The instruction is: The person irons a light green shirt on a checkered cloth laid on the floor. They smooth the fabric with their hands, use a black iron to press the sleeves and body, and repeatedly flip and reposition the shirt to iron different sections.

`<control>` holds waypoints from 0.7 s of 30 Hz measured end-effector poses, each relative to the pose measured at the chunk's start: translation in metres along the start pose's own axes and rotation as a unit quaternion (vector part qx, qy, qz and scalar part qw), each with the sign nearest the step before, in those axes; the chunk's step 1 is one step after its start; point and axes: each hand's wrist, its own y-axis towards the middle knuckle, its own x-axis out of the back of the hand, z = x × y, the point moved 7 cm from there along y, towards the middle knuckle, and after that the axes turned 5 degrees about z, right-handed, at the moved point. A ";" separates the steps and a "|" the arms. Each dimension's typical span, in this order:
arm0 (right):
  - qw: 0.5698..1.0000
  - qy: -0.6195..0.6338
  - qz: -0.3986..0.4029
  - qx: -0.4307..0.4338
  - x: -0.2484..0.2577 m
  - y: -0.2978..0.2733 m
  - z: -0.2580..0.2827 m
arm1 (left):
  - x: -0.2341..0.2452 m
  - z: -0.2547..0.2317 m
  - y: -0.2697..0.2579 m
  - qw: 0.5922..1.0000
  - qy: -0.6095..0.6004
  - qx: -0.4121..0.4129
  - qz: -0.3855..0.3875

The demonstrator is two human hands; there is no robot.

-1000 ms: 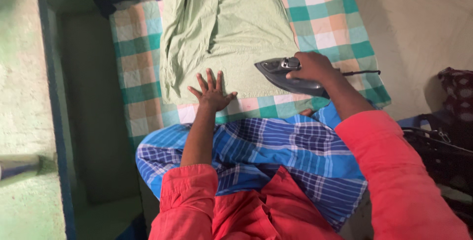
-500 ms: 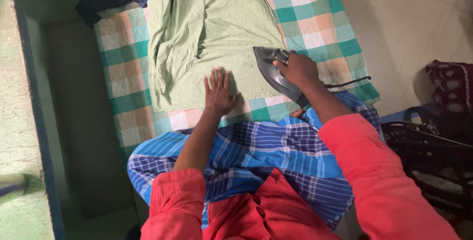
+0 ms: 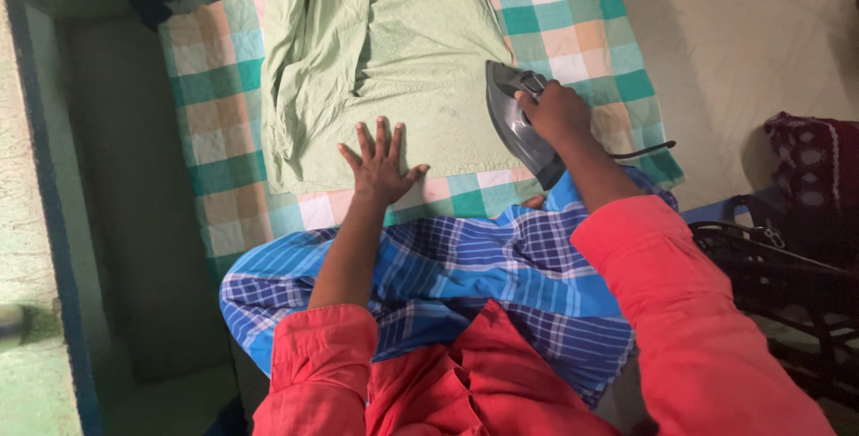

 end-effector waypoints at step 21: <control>0.950 -0.167 0.158 0.209 0.037 -0.037 -0.042 | -0.005 0.016 -0.001 0.998 0.002 0.028 0.048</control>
